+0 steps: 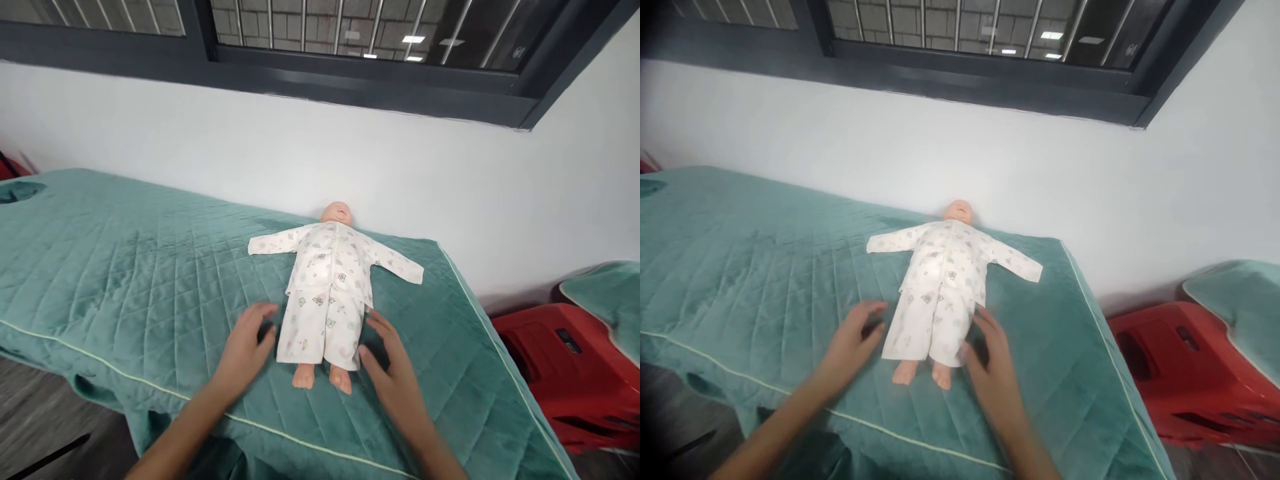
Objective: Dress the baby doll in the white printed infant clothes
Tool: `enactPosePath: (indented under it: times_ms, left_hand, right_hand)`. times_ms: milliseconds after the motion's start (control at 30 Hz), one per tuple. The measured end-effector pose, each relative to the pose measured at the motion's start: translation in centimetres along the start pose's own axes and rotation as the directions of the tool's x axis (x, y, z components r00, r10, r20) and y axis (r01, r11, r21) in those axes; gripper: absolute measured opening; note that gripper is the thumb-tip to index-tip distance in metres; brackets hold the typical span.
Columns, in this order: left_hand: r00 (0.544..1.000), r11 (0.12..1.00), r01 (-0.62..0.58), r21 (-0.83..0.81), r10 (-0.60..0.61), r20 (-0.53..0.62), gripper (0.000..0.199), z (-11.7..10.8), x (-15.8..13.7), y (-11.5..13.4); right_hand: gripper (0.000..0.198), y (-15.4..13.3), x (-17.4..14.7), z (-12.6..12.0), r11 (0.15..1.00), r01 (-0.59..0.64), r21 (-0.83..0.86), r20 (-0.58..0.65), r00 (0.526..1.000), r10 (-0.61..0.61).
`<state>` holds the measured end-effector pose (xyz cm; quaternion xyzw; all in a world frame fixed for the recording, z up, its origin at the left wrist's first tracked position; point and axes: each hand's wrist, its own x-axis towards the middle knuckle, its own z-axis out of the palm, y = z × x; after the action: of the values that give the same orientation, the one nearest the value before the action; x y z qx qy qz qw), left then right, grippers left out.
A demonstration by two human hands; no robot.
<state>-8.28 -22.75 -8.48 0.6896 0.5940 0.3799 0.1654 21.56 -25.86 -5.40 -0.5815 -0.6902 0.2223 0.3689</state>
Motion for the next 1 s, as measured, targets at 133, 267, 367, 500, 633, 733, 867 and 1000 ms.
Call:
enactPosePath:
  times_ms: [133,267,367,500,633,733,867,1000]
  left_hand:
    - [0.996,0.999,0.033,-0.041,-0.029,0.088,0.035,0.5,-5.8,3.3]
    - [0.992,0.993,0.113,-0.036,-0.111,0.057,0.030,0.9,-6.1,4.5]
    - [0.983,0.978,0.183,-0.096,-0.179,0.044,0.024,1.2,-5.3,5.0]
    - [0.981,0.940,0.194,-0.281,-0.184,0.064,0.020,1.2,-5.4,5.9]
    - [0.972,0.923,0.227,-0.311,-0.237,0.007,0.018,0.6,-6.6,6.2]
    - [0.952,0.904,0.276,-0.328,-0.303,-0.033,0.022,0.3,-7.2,5.8]
    - [0.952,0.922,0.274,-0.273,-0.301,-0.060,0.027,0.1,-7.3,6.2]
    - [0.982,0.999,0.025,-0.042,-0.032,-0.184,0.029,0.6,-6.5,8.6]
  right_hand:
    - [0.026,-4.3,-2.7,1.7,0.996,0.092,-0.005,0.121,0.988,-0.091]
    - [0.018,-5.8,-2.3,3.7,0.947,0.207,-0.246,0.094,0.977,-0.189]
    - [0.010,-6.1,-1.4,4.8,0.908,0.241,-0.343,0.046,0.970,-0.240]
    - [0.011,-6.5,-0.6,5.1,0.908,0.240,-0.344,0.016,0.968,-0.250]
    - [0.012,-6.9,-0.6,4.4,0.927,0.258,-0.272,0.034,0.965,-0.259]
    - [0.012,-6.9,-1.5,4.0,0.916,0.312,-0.253,0.055,0.950,-0.308]
    - [0.016,-6.3,-3.1,3.6,0.914,0.349,-0.206,0.068,0.937,-0.342]
    - [0.019,-4.5,-3.6,2.4,0.980,0.197,0.023,-0.071,0.978,-0.195]
